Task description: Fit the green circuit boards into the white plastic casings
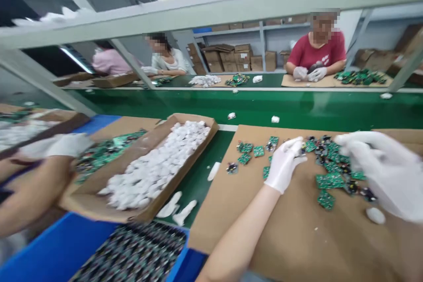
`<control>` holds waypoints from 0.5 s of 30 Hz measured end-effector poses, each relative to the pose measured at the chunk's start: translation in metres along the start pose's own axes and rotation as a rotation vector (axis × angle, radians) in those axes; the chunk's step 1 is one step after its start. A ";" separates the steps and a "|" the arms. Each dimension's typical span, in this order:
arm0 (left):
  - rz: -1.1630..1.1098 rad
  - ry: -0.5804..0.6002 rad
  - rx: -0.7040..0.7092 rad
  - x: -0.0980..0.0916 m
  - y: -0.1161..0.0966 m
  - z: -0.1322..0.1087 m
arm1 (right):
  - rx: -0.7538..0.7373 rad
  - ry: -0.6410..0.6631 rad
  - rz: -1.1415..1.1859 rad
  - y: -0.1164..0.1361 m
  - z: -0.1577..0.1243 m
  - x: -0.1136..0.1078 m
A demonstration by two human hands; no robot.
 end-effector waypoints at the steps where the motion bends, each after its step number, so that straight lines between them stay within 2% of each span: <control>1: -0.009 0.016 0.015 -0.001 -0.003 0.000 | 0.114 0.067 0.158 -0.012 0.009 0.011; 3: -0.038 0.043 0.017 -0.003 -0.004 0.002 | 0.332 0.198 0.440 -0.041 0.021 0.037; 5: -0.106 0.065 -0.023 -0.003 0.004 0.007 | 0.406 0.263 0.501 -0.068 0.027 0.051; 8: -0.218 0.051 -0.116 -0.003 0.022 0.012 | 0.467 0.347 0.547 -0.098 0.023 0.060; 11: -0.287 0.040 -0.226 0.001 0.035 0.011 | 0.497 0.397 0.585 -0.108 0.014 0.062; 15: -0.317 0.035 -0.264 0.004 0.038 0.007 | 0.515 0.408 0.580 -0.109 0.010 0.064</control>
Point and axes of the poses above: each hand's wrist, its own z-axis towards the middle knuckle, its own x-axis out of the palm, y = z × x, the point moved 8 cm from there along z, towards the middle knuckle, and after that the axes turned 4 degrees about -y, right-handed, at the moved point
